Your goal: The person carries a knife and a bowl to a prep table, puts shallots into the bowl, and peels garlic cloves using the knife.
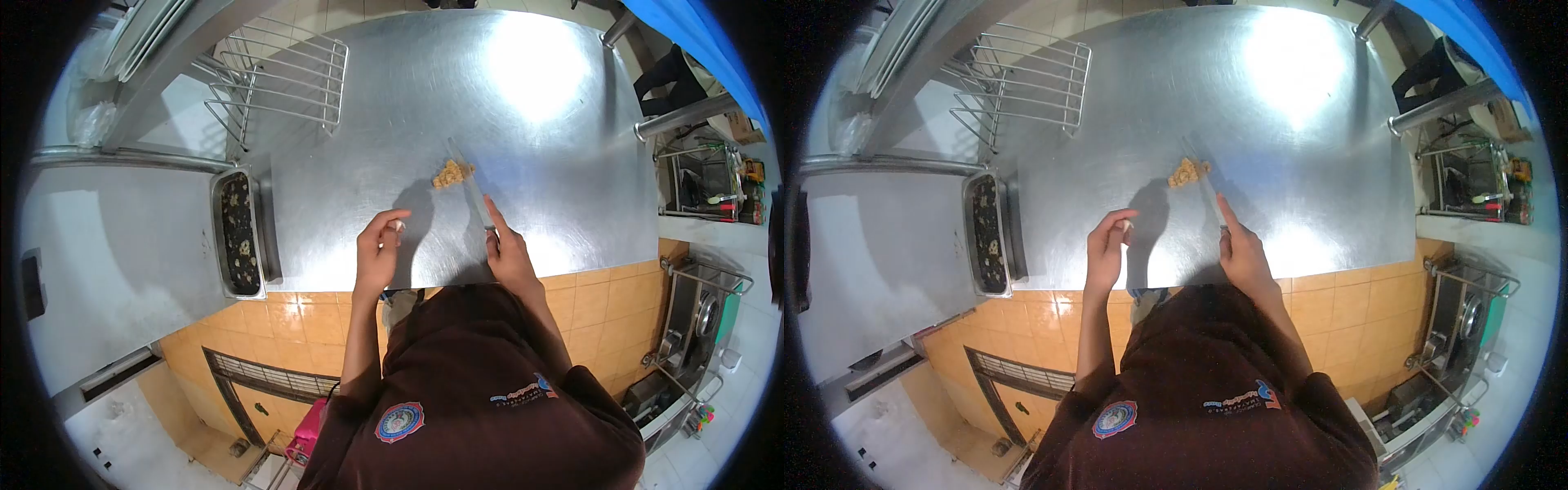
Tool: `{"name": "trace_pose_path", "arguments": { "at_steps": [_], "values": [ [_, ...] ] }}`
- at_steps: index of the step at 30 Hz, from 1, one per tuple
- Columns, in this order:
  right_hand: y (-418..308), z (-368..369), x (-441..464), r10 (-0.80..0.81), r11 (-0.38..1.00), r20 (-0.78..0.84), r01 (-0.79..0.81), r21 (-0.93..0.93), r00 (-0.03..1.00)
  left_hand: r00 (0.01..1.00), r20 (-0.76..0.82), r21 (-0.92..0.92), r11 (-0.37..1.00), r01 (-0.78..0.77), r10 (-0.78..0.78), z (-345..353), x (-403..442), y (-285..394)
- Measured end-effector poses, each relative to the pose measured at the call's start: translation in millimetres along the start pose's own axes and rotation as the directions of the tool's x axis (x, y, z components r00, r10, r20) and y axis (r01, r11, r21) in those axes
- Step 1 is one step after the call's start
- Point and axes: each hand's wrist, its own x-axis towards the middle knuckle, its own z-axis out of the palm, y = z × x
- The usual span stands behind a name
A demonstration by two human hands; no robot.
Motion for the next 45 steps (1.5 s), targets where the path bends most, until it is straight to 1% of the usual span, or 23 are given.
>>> {"name": "trace_pose_path", "arguments": {
  "at_steps": [1,2,3,5,8,11,14,18,20,23,27,29,32,36,39,41,42,44,45],
  "values": [
    [0,1,-1,0.000,1.000,-0.027,0.001,0.009,1.000,1.000,0.006,0.109,0.994,-0.028,0.027,3,3,2],
    [0,3,-2,-0.002,1.000,-0.052,0.003,0.018,0.999,0.998,0.042,0.279,0.960,0.030,-0.044,2,8,5],
    [-1,4,-2,-0.003,1.000,-0.075,0.005,0.027,0.997,0.998,0.048,0.344,0.939,0.015,-0.034,4,13,6],
    [-6,2,-3,0.005,1.000,-0.062,-0.004,0.030,0.998,0.998,0.066,0.469,0.883,-0.017,-0.016,14,25,6],
    [-5,3,-3,-0.015,1.000,-0.070,0.017,0.019,0.997,0.997,0.076,0.543,0.839,-0.033,-0.010,29,45,6],
    [-5,2,-4,-0.019,1.000,-0.067,0.020,0.010,0.998,0.990,0.063,0.581,0.803,-0.137,0.124,42,63,4],
    [-6,1,-6,-0.007,1.000,-0.062,0.008,0.016,0.998,0.982,0.085,0.583,0.790,-0.188,0.170,51,78,5],
    [-4,2,-7,-0.021,1.000,-0.076,0.022,0.017,0.997,0.989,0.131,0.638,0.757,-0.140,0.072,61,91,7],
    [-8,0,-7,0.014,1.000,-0.046,-0.013,0.015,0.999,0.990,0.143,0.675,0.731,-0.102,0.006,63,95,6],
    [-9,-1,-6,0.029,0.999,-0.025,-0.028,0.020,0.999,0.988,0.141,0.658,0.751,-0.047,-0.061,65,96,2],
    [-6,2,-6,-0.018,1.000,-0.041,0.018,-0.005,0.999,0.991,0.126,0.632,0.773,-0.051,-0.037,64,92,-1],
    [-8,3,-5,0.003,1.000,-0.025,-0.004,-0.016,1.000,0.993,0.117,0.617,0.785,-0.061,-0.014,65,92,-6],
    [-12,4,-4,0.027,0.999,0.000,-0.027,-0.031,1.000,0.993,0.110,0.634,0.773,-0.033,-0.047,62,86,-2],
    [-24,3,-7,0.050,0.999,0.086,-0.048,-0.018,0.995,1.000,0.005,0.550,0.835,-0.023,0.025,48,73,-6],
    [-16,12,-10,-0.074,0.997,0.194,0.077,-0.005,0.978,0.997,-0.073,0.435,0.900,-0.005,0.041,12,43,-2],
    [-1,22,-8,-0.050,0.999,0.182,0.052,-0.008,0.982,0.991,-0.129,0.318,0.948,-0.003,0.046,-21,12,-13],
    [1,27,-6,-0.042,0.999,0.183,0.044,-0.007,0.982,0.984,-0.171,0.289,0.957,0.001,0.050,-37,-7,-21],
    [-26,26,-1,0.093,0.990,0.123,-0.080,-0.112,0.988,0.962,-0.267,0.231,0.973,0.002,0.062,-68,-50,-36],
    [-27,30,2,0.053,0.992,0.097,-0.041,-0.119,0.994,0.951,-0.309,0.196,0.978,0.075,-0.011,-83,-73,-41]
  ]
}}
